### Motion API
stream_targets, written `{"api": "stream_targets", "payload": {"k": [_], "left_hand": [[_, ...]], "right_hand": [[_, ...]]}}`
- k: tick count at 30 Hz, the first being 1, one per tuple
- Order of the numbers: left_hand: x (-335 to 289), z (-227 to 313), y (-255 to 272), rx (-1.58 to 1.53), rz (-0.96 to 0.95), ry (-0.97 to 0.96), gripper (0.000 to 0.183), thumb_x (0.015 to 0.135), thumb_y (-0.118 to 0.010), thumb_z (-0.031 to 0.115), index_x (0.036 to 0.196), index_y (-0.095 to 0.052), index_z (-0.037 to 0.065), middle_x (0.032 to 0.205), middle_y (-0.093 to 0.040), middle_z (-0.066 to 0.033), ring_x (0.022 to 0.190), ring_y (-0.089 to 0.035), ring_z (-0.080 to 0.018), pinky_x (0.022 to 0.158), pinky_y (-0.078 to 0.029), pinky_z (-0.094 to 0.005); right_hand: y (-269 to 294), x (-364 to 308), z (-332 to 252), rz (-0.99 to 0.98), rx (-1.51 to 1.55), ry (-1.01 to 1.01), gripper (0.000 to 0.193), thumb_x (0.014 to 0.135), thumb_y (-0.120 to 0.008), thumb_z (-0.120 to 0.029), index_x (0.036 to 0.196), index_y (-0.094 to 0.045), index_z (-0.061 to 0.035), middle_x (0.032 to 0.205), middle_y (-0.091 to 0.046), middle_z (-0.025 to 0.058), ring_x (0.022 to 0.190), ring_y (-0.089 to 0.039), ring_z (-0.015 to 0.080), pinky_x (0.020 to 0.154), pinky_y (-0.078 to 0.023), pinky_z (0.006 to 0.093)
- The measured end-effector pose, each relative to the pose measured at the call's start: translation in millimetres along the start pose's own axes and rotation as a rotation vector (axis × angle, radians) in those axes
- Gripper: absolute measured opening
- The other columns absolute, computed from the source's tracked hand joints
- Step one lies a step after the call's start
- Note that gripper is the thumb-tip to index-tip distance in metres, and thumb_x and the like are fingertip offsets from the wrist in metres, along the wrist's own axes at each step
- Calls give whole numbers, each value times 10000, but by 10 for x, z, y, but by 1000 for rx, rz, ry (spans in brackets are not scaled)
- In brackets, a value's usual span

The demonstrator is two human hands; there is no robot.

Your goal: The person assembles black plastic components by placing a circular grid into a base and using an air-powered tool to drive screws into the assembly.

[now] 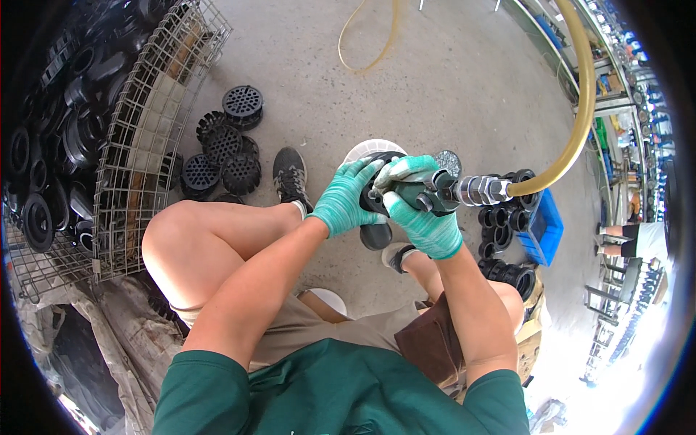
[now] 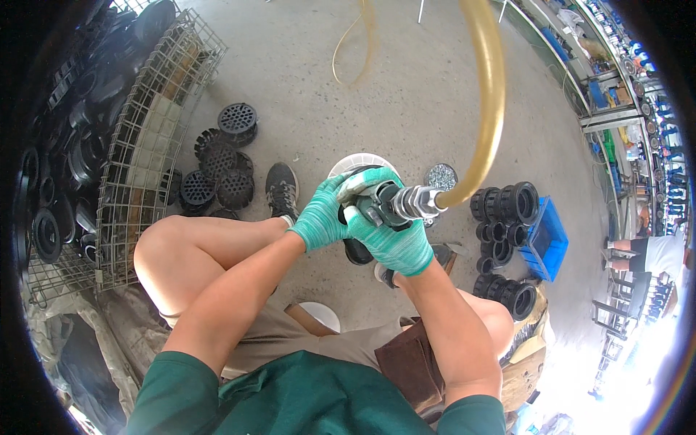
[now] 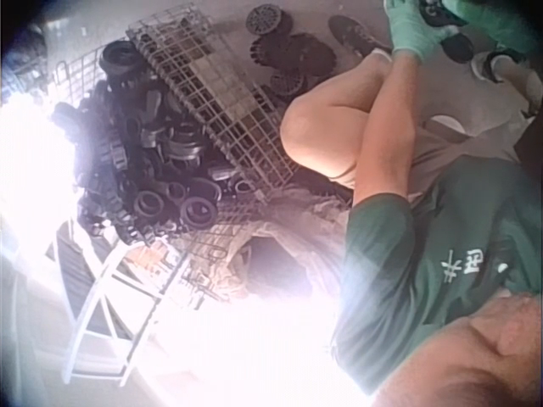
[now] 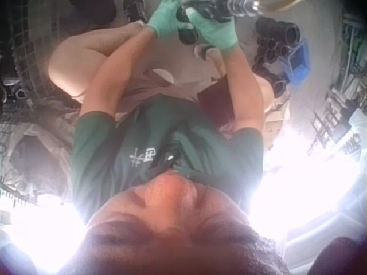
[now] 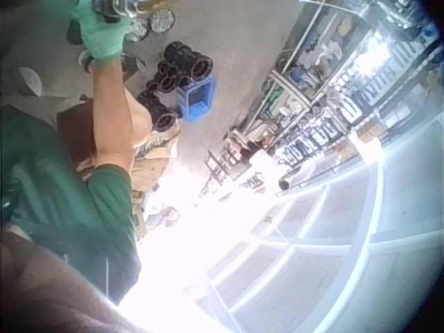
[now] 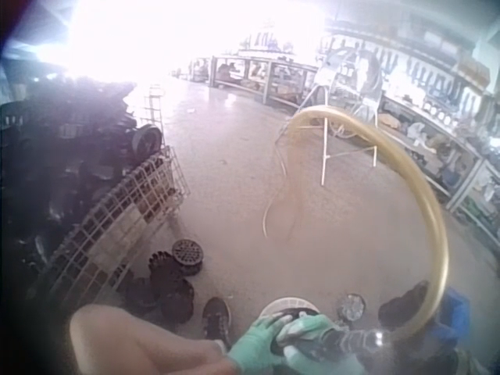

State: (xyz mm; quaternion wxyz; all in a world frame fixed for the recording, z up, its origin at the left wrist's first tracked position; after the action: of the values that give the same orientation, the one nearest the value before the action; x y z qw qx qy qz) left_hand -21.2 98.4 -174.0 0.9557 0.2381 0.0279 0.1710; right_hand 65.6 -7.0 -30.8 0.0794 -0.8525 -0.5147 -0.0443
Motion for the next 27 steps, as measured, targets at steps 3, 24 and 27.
{"api": "stream_targets", "payload": {"k": [3, 24, 27], "left_hand": [[3, -20, -22, 4, 0, 6, 1156, 560, -943, 444, 1519, -411, 79, 1553, -403, -181, 1431, -363, -404, 1222, -302, -495], [-2, -16, -6, -4, 3, 18, 1135, 565, -944, 417, 1520, -410, 115, 1546, -408, -173, 1424, -363, -411, 1221, -304, -491], [-11, 8, 3, -10, 3, 8, 1125, 567, -946, 401, 1518, -410, 130, 1543, -413, -165, 1421, -365, -411, 1220, -305, -492]], "right_hand": [[20, 20, -9, -19, -76, 9, 360, 800, -602, 143, 1083, -548, -72, 985, -666, 113, 917, -656, 207, 887, -559, 387], [10, 43, -3, -8, 91, -89, 353, 797, -694, 98, 1102, -604, -57, 1087, -677, 58, 999, -650, 140, 926, -540, 299], [0, 58, -31, -2, 84, -82, 353, 796, -682, 97, 1103, -604, -60, 1096, -674, 58, 1001, -651, 143, 928, -539, 299]]}}
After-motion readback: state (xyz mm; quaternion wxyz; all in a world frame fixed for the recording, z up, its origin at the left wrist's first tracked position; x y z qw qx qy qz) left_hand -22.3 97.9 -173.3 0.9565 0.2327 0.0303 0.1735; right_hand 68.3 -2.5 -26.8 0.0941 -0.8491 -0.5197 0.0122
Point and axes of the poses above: each hand's wrist, its own x-axis towards the middle knuckle, its own y-axis out of the back of the hand, z = x × y, the point moved 2 cm from there along x, towards the middle knuckle
